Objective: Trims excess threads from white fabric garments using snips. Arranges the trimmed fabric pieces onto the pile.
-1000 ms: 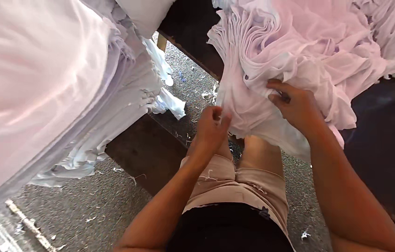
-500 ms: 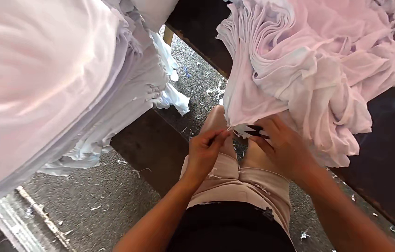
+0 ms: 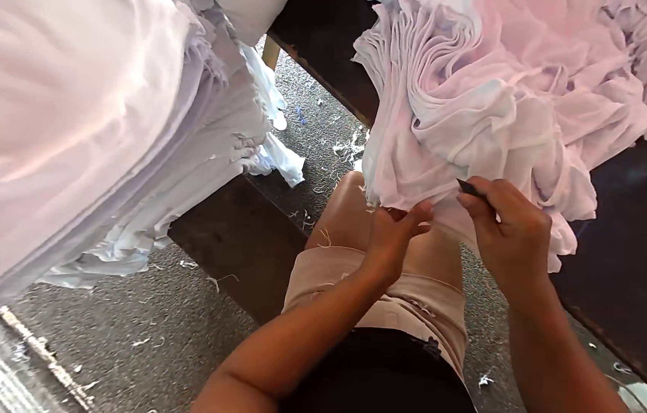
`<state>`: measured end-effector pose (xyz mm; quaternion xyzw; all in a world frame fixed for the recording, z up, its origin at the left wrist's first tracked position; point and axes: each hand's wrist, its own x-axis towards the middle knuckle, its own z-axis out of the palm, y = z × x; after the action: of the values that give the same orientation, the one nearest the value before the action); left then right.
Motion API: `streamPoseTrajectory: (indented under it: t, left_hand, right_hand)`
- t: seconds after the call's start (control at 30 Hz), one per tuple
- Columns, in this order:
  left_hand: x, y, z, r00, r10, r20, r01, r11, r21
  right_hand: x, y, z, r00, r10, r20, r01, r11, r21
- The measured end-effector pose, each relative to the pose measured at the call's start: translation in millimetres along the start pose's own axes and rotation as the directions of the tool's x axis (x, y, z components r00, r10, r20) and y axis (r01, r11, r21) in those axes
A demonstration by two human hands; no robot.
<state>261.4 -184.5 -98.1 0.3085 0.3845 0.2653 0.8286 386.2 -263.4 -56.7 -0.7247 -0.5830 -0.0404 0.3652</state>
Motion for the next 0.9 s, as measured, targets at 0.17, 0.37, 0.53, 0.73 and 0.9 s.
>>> streamPoseTrajectory:
  t: [0.17, 0.37, 0.53, 0.73, 0.9]
  left_hand:
    - [-17, 7, -10, 0.998, -0.009, 0.066, -0.004, 0.981, 0.196]
    - [-48, 2, -45, 0.967, 0.205, 0.15, -0.247, 0.895, 0.371]
    - [-49, 4, -41, 0.96, 0.21, 0.183, -0.262, 0.906, 0.333]
    - [-46, 1, -35, 0.958, 0.212, 0.194, -0.266, 0.909, 0.321]
    - [-32, 5, -52, 0.944, 0.152, 0.293, -0.305, 0.738, 0.602]
  right_hand:
    - [-27, 15, 9, 0.994, -0.057, 0.091, 0.067, 0.993, -0.1]
    - [-47, 18, 31, 0.978, -0.185, 0.095, 0.199, 0.965, -0.168]
    - [-47, 8, 39, 0.964, -0.262, 0.038, 0.265, 0.952, -0.155]
    - [-42, 8, 47, 0.943, -0.329, 0.043, 0.332, 0.935, -0.124]
    - [1, 21, 35, 0.978, -0.176, 0.116, 0.19, 0.973, -0.131]
